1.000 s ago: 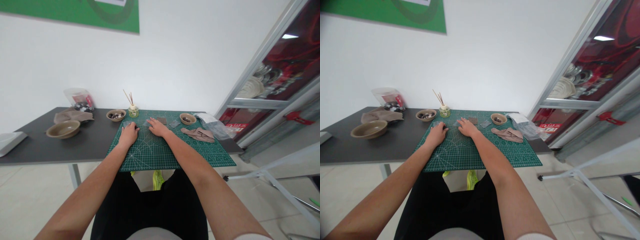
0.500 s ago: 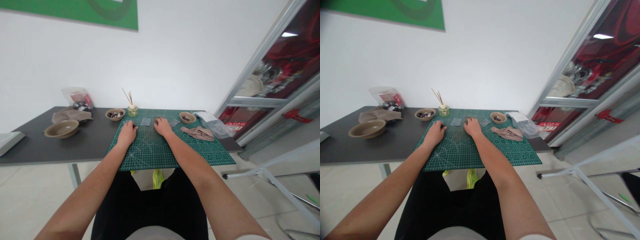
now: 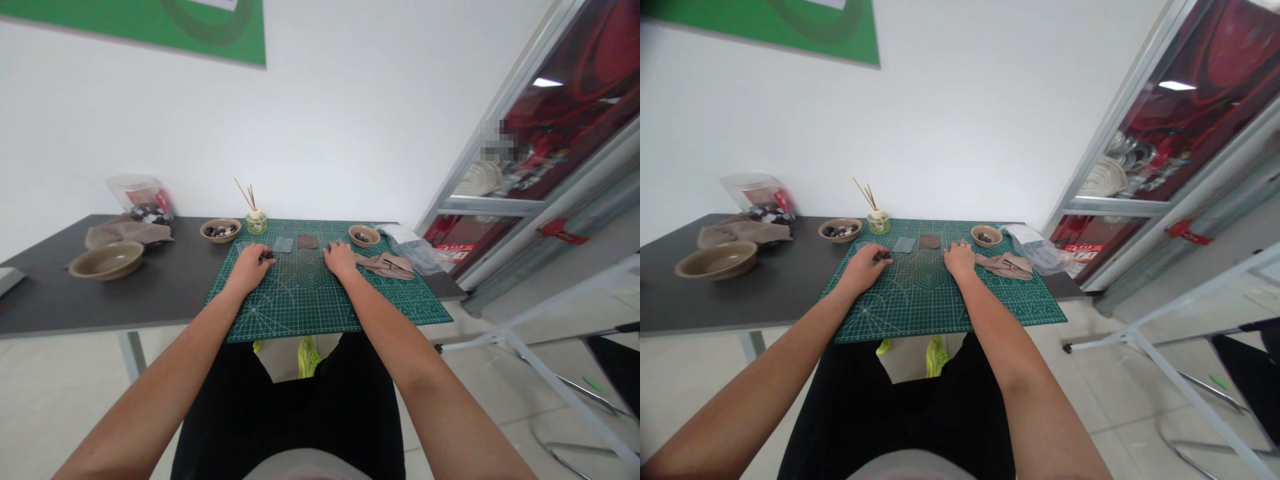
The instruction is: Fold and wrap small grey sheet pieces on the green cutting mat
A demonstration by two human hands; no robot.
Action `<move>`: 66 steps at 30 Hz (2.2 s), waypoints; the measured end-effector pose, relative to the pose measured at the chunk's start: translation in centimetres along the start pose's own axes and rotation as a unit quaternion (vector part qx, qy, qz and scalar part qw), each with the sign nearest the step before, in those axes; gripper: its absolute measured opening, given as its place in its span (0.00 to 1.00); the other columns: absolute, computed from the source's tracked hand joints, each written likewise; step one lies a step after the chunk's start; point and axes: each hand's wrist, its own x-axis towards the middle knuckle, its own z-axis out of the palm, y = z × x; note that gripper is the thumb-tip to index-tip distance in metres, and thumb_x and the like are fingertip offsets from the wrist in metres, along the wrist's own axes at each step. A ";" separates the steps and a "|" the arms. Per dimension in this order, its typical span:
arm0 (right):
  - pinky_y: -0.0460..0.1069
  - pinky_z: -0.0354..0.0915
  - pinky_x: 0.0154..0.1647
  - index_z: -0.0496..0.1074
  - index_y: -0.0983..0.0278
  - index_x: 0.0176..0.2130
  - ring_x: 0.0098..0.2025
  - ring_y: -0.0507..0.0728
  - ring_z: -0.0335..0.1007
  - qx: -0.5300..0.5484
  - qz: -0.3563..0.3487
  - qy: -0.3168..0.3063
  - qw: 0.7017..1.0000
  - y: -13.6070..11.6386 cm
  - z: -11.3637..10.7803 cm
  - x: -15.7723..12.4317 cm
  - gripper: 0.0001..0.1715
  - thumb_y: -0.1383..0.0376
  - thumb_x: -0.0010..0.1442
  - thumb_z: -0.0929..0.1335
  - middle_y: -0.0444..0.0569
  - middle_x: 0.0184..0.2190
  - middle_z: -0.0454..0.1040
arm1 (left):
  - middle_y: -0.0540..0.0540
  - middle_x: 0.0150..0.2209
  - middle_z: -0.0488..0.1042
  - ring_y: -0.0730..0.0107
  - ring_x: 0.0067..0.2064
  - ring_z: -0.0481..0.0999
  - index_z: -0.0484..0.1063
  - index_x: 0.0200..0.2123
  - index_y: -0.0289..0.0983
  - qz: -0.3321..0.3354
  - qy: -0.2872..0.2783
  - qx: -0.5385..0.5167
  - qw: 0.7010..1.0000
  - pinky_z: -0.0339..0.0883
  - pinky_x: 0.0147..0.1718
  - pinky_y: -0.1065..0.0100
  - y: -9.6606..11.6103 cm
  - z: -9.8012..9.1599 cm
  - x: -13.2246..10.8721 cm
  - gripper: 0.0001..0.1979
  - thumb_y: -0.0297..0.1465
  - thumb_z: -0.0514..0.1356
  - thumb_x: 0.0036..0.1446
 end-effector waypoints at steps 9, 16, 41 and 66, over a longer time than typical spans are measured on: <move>0.53 0.63 0.50 0.72 0.69 0.50 0.50 0.62 0.71 -0.017 -0.001 0.033 0.999 -0.1 -0.6 0.2 0.18 0.67 0.67 0.59 0.62 0.46 0.76 | 0.47 0.34 0.76 0.64 0.35 0.73 0.75 0.40 0.38 -0.034 -0.043 -0.102 0.993 0.67 0.40 0.64 0.3 -0.3 -0.5 0.14 0.38 0.64 0.51; 0.51 0.64 0.48 0.76 0.69 0.43 0.49 0.62 0.72 -0.023 0.019 0.047 0.998 0.3 -0.9 -0.3 0.15 0.65 0.63 0.63 0.61 0.42 0.78 | 0.49 0.32 0.76 0.67 0.32 0.72 0.76 0.40 0.37 -0.028 -0.064 -0.123 0.990 0.68 0.37 0.65 0.2 -0.1 -0.5 0.14 0.37 0.64 0.50; 0.47 0.66 0.39 0.69 0.61 0.38 0.34 0.54 0.75 0.402 -0.114 0.047 0.907 -6.2 -0.8 -6.1 0.12 0.58 0.63 0.61 0.45 0.31 0.77 | 0.48 0.26 0.76 0.65 0.27 0.73 0.76 0.34 0.37 -0.098 -0.036 -0.144 0.984 0.63 0.29 0.66 3.4 0.1 -0.3 0.08 0.32 0.61 0.49; 0.48 0.66 0.48 0.71 0.61 0.51 0.45 0.56 0.76 0.305 -0.224 -0.012 0.926 -6.7 -1.2 -6.1 0.16 0.61 0.67 0.63 0.49 0.44 0.79 | 0.50 0.26 0.75 0.70 0.29 0.74 0.72 0.32 0.36 -0.153 0.008 -0.352 0.923 0.68 0.34 0.67 2.9 1.9 -1.3 0.10 0.31 0.63 0.43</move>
